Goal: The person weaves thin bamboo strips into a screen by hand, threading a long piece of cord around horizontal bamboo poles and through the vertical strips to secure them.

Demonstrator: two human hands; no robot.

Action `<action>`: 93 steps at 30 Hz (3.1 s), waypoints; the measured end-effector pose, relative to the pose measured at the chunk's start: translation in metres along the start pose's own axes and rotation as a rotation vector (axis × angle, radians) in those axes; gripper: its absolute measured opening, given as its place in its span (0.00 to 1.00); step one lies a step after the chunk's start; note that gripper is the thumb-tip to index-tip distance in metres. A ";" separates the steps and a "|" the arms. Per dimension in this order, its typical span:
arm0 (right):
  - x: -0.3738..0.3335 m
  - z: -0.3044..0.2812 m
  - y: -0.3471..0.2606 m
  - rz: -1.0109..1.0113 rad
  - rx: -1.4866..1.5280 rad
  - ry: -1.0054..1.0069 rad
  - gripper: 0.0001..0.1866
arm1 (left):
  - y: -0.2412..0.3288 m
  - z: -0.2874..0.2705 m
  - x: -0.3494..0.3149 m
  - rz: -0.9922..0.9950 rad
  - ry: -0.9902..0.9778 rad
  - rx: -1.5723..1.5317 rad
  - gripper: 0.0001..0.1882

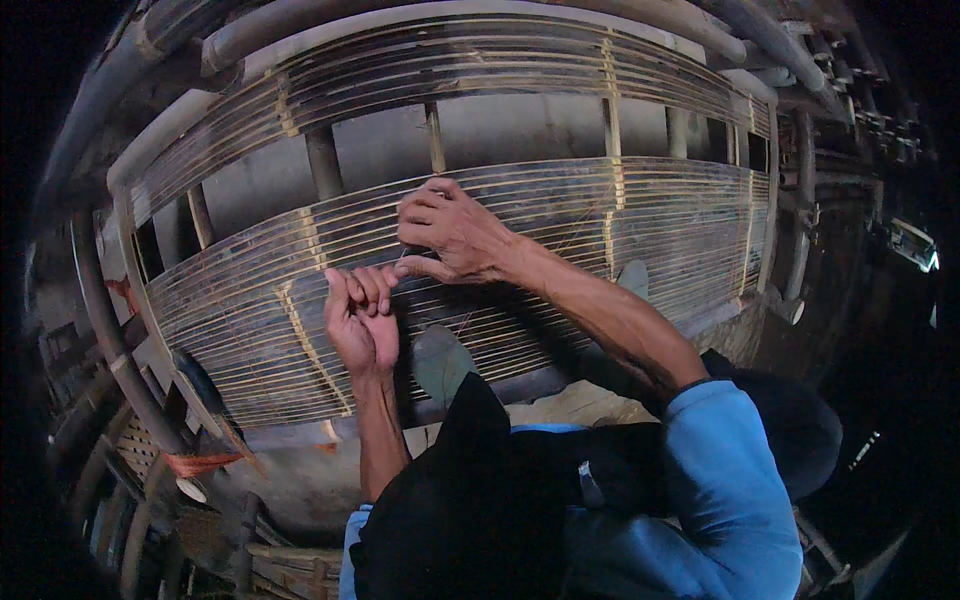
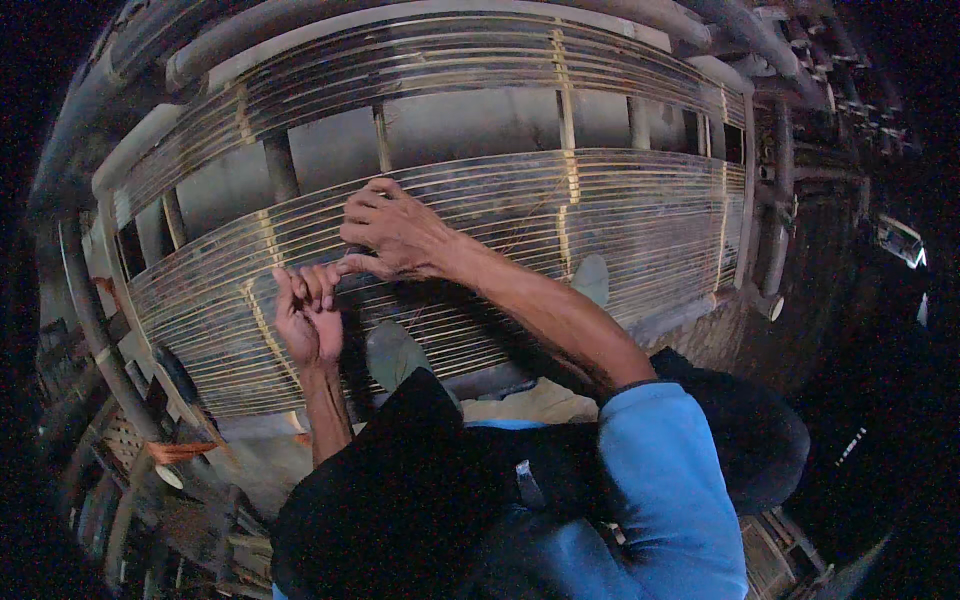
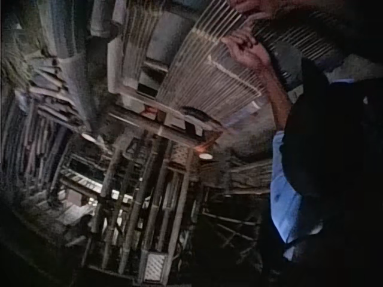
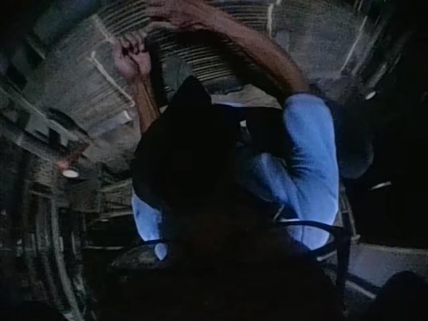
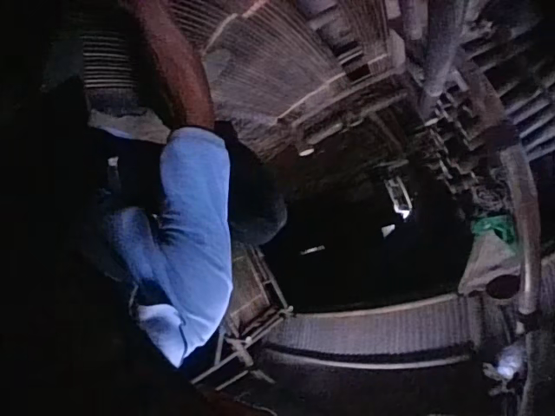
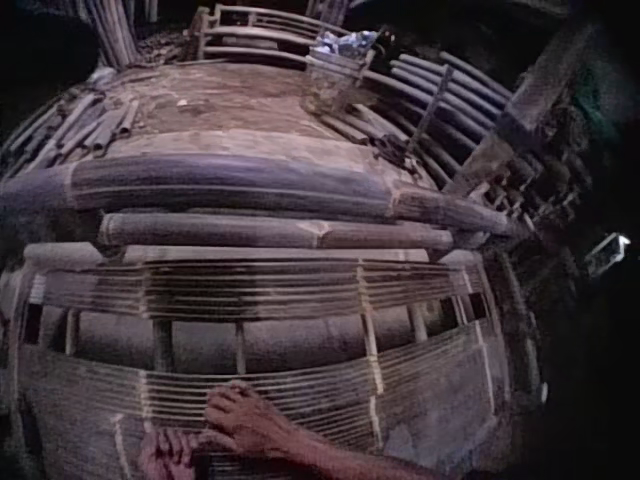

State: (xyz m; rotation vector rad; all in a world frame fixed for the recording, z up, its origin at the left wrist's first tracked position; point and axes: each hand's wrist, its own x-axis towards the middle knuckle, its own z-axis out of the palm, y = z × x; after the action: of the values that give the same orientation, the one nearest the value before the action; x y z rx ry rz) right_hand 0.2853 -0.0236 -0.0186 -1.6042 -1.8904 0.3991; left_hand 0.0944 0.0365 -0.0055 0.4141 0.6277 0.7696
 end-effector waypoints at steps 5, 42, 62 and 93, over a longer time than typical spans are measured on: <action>0.000 0.012 0.009 -0.008 0.136 -0.082 0.20 | 0.001 0.007 -0.004 0.025 -0.028 0.091 0.23; -0.173 -0.212 0.100 0.937 0.123 -0.071 0.18 | -0.015 0.067 0.117 -0.397 -0.269 1.095 0.11; -0.165 -0.168 0.183 1.176 -0.216 -0.102 0.16 | -0.286 0.144 0.237 -0.699 -0.702 1.266 0.14; -0.234 -0.150 0.100 1.014 -0.568 0.624 0.28 | -0.256 0.163 0.193 -0.778 -0.726 1.145 0.23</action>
State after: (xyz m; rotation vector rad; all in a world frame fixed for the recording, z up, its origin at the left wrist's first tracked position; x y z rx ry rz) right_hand 0.4737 -0.2509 -0.0246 -2.6051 -0.6347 -0.2748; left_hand 0.4393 -0.0056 -0.0981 1.3155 0.4162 -0.5707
